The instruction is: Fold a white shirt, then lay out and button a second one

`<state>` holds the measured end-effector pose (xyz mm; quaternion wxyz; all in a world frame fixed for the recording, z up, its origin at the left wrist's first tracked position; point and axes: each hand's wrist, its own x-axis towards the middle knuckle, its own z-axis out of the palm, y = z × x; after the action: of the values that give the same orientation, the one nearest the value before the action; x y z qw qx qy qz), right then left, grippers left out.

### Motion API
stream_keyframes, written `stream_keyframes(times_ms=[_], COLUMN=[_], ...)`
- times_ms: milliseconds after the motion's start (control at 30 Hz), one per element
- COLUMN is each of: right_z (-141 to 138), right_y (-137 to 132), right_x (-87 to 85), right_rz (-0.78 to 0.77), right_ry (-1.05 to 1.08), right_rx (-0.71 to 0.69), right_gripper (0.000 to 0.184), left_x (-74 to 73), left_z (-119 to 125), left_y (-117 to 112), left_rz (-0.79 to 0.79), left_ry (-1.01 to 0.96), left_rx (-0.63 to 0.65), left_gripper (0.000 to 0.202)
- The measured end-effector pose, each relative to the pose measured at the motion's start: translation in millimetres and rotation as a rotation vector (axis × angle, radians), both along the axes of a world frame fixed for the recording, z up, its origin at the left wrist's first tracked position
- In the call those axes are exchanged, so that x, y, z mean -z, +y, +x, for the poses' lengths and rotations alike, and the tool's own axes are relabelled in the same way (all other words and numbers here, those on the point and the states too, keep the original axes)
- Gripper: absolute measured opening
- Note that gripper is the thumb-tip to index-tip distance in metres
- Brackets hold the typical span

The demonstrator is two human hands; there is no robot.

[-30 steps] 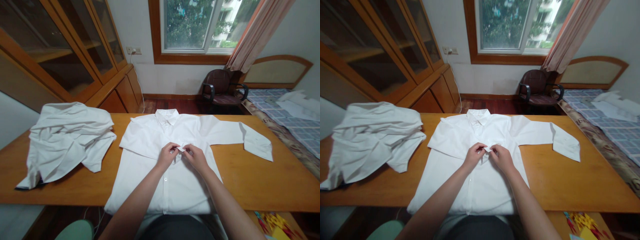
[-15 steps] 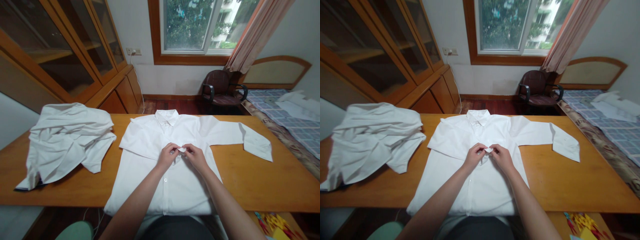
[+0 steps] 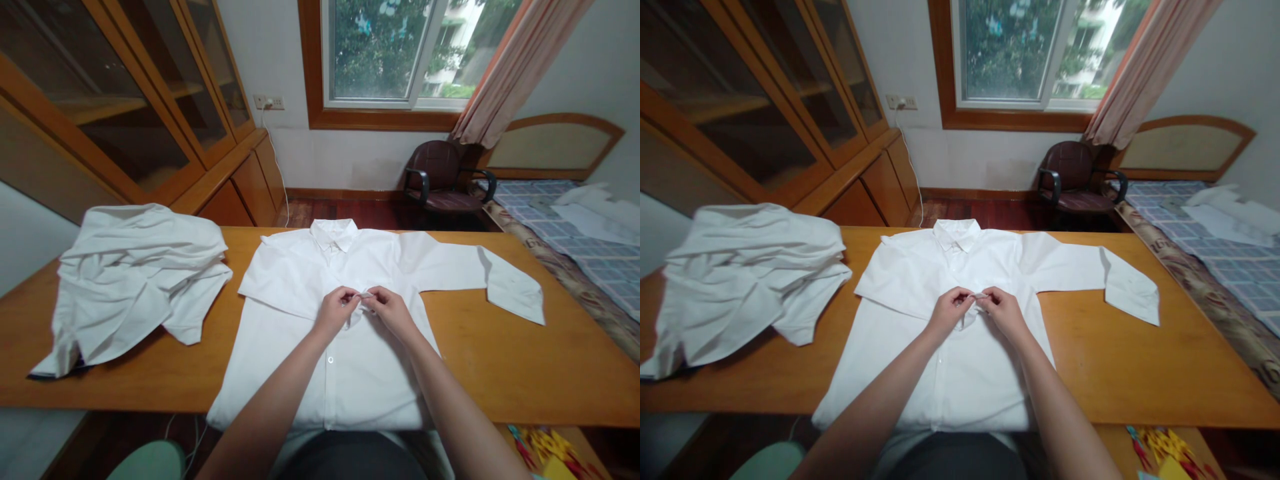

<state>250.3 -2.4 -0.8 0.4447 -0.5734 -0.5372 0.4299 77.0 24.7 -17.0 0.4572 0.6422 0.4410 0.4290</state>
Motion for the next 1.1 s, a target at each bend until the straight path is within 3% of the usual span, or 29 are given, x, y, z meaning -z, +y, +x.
stream_keyframes(times_ms=[133, 300, 600, 800, 1100], right_z=[2, -1, -4, -2, -3], right_y=[1, -2, -8, -6, -7], right_x=[-0.5, -2.0, 1.3, -4.0, -7.6], right_rz=[-0.023, 0.065, 0.266, 0.384, 0.436], right_ry=[0.018, 0.023, -0.190, -0.336, -0.394], right_rx=[-0.051, 0.024, 0.128, -0.016, -0.023], right_gripper=[0.028, 0.038, 0.030, 0.019, 0.020], left_x=[2.2, -5.1, -1.2, -6.2, -9.7], left_z=[2, 3, 1, 0, -1], left_y=[0, -2, -1, -2, -5], left_rz=[-0.072, -0.124, -0.174, -0.192, -0.169], left_ry=[-0.043, -0.072, -0.113, -0.144, -0.094], left_rx=[-0.029, -0.050, -0.055, -0.031, -0.059], left_gripper=[0.015, 0.018, 0.023, 0.025, 0.028])
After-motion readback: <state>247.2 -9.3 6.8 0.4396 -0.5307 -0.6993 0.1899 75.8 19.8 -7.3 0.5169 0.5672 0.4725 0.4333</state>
